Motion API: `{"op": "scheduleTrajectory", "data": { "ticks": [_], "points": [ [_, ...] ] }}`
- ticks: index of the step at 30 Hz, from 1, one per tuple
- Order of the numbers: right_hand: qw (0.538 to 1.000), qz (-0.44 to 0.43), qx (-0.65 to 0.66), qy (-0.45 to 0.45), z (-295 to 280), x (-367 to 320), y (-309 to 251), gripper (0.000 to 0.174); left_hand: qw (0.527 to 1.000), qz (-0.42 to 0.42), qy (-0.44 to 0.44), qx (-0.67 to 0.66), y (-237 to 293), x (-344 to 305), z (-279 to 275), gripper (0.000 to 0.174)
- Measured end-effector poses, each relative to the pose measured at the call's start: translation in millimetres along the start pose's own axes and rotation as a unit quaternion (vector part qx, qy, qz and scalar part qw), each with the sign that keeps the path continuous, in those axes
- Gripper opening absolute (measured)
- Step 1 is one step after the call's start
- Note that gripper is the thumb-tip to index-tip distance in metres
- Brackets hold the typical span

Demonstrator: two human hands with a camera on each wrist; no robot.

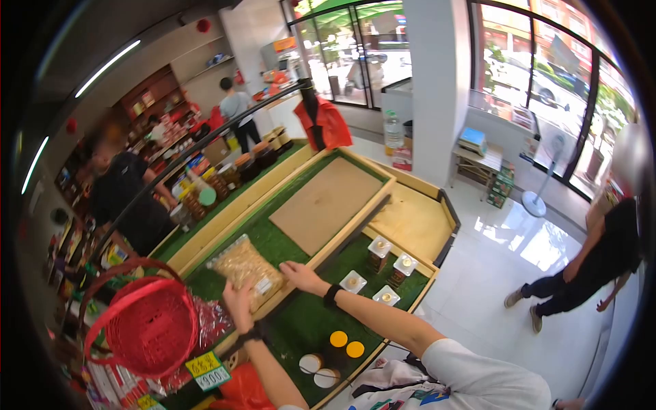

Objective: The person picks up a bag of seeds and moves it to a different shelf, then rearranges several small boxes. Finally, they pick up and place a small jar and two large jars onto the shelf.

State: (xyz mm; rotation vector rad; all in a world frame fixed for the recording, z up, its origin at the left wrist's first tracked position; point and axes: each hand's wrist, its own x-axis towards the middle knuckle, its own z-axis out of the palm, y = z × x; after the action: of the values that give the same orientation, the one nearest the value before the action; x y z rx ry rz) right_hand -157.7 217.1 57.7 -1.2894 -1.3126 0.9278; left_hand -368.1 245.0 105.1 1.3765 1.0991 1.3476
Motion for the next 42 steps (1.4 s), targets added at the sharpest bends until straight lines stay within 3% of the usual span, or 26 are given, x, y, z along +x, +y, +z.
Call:
{"op": "scheduleTrajectory", "data": {
  "ticks": [1, 3, 5, 6, 7, 9, 11, 13, 15, 17, 18, 21, 24, 27, 29, 34, 40, 42],
  "points": [
    [0.999, -0.026, 0.011, 0.018, 3.9, 0.5, 7.9, 0.061, 0.998, -0.02, -0.014, -0.062, 19.1, -13.3, -0.5, 0.039],
    [0.987, 0.115, 0.102, -0.037, -9.5, -13.4, -17.6, 0.069, 0.994, -0.04, -0.042, -0.092, 30.8, -27.4, -7.1, 0.041],
    [0.969, 0.129, 0.184, -0.099, -23.9, -24.5, -31.4, 0.075, 0.996, -0.036, -0.041, -0.064, 38.3, -47.7, -0.9, 0.05],
    [0.958, 0.133, 0.183, -0.176, -24.2, -17.7, -15.1, 0.076, 0.997, -0.025, -0.049, -0.052, 39.3, -59.6, 6.4, 0.053],
    [0.964, -0.016, 0.24, -0.111, -13.0, -26.4, -7.7, 0.073, 0.997, -0.014, -0.058, -0.042, 39.5, -73.1, 16.5, 0.056],
    [0.984, 0.005, 0.145, -0.107, -35.7, -69.4, -29.5, 0.07, 0.997, 0.011, -0.079, -0.002, 43.7, -102.2, 35.4, 0.064],
    [0.986, 0.006, 0.146, -0.079, -56.5, -111.5, -39.4, 0.066, 0.995, -0.01, -0.101, -0.01, 48.1, -132.7, 51.1, 0.069],
    [0.985, 0.014, 0.166, -0.046, -74.0, -149.8, -37.2, 0.067, 0.984, -0.012, -0.176, 0.005, 44.9, -159.4, 60.2, 0.067],
    [0.981, 0.024, 0.192, -0.015, -89.5, -187.2, -30.6, 0.069, 0.984, -0.091, -0.151, 0.037, 86.9, -203.0, 88.0, 0.059],
    [0.982, 0.065, 0.173, 0.028, -108.1, -224.3, -31.0, 0.067, 0.974, -0.035, -0.221, 0.048, 62.7, -217.7, 99.6, 0.072],
    [0.978, 0.091, 0.185, 0.041, -115.5, -240.2, -29.8, 0.066, 0.973, -0.047, -0.222, 0.033, 45.7, -223.2, 103.6, 0.068],
    [0.963, 0.162, 0.198, 0.09, -131.2, -282.2, -23.9, 0.057, 0.913, -0.184, -0.343, -0.12, 22.2, -227.0, 109.4, 0.069],
    [0.962, 0.157, 0.172, 0.144, -139.9, -313.0, -3.1, 0.053, 0.867, -0.277, -0.375, -0.173, -6.8, -221.3, 117.6, 0.076],
    [0.974, 0.103, 0.127, 0.159, -158.5, -328.6, -18.6, 0.057, 0.844, -0.304, -0.403, -0.18, -20.2, -227.8, 144.7, 0.073],
    [0.974, 0.138, 0.125, 0.131, -174.3, -333.8, -29.0, 0.059, 0.828, -0.311, -0.443, -0.148, -29.0, -227.8, 156.3, 0.064],
    [0.971, 0.138, 0.152, 0.12, -194.5, -341.7, -14.1, 0.062, 0.837, -0.305, -0.435, -0.132, -23.3, -234.9, 177.7, 0.062],
    [0.992, 0.08, 0.055, 0.078, -236.8, -343.3, 12.6, 0.068, 0.88, -0.279, -0.375, -0.089, -10.1, -258.7, 206.4, 0.062],
    [0.993, 0.065, 0.075, 0.06, -260.5, -344.7, 12.9, 0.069, 0.886, -0.269, -0.364, -0.099, -7.5, -266.9, 226.0, 0.06]
  ]
}}
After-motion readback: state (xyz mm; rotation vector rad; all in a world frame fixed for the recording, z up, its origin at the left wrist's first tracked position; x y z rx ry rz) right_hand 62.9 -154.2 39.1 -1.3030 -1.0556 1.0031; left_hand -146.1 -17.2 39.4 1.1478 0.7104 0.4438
